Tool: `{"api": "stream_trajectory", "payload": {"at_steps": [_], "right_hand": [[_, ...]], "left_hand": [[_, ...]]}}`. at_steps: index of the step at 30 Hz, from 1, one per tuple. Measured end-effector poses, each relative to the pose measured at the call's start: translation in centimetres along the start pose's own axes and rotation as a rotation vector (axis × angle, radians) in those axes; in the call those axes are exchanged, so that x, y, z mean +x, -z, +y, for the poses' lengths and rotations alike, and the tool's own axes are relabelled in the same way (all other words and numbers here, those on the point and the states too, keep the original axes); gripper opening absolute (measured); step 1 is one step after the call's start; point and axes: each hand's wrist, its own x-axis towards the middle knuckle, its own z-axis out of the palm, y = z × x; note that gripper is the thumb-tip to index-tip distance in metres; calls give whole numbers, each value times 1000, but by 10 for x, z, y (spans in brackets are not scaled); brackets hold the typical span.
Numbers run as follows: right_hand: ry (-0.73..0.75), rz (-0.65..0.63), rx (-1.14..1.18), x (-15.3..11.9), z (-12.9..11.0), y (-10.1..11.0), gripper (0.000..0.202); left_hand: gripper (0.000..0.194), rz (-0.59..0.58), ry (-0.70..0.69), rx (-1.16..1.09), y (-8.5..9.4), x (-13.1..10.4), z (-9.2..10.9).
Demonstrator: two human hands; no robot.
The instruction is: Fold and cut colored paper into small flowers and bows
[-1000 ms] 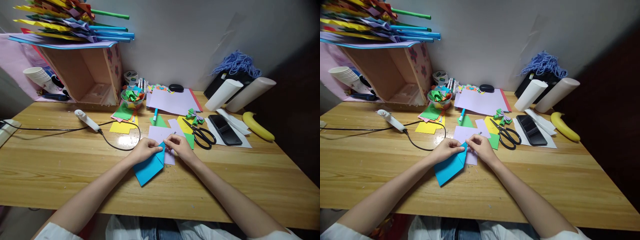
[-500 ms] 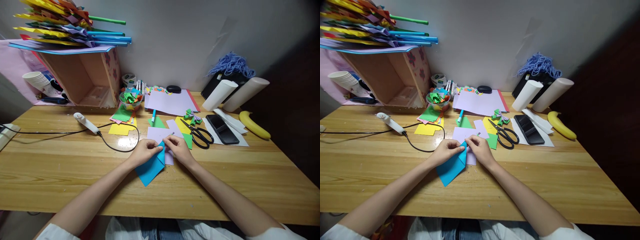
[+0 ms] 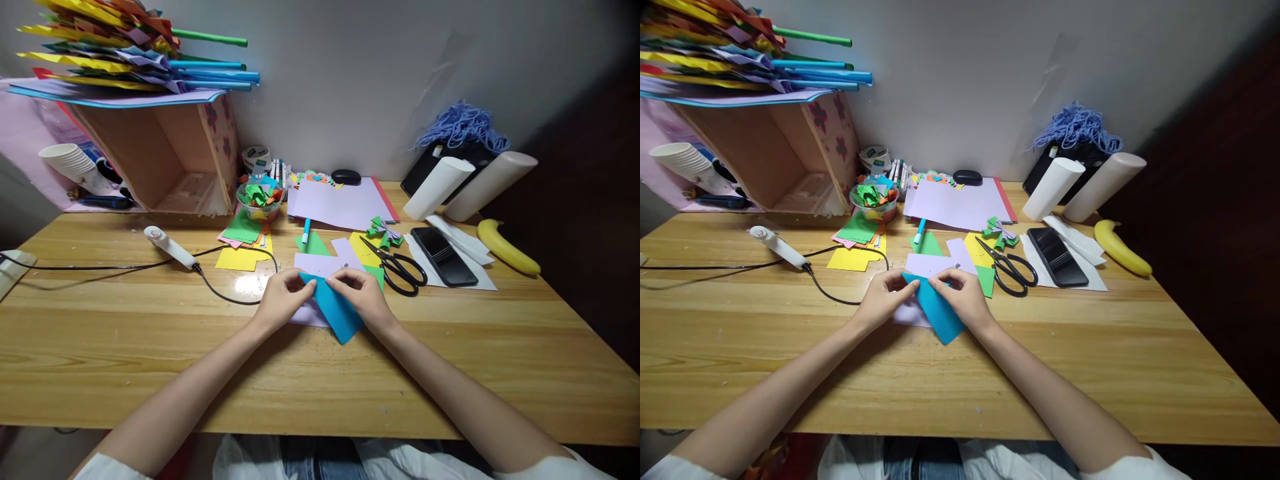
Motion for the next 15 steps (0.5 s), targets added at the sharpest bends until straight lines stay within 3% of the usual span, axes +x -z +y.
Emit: {"api": "stream_trajectory", "payload": {"at_steps": [7, 15], "right_hand": [[118, -60, -184, -6, -4, 0, 11], [274, 122, -297, -3, -8, 6, 7]], "left_hand": [[20, -7, 0, 102, -1, -4, 1], [21, 37, -67, 133, 3, -2, 13]]}}
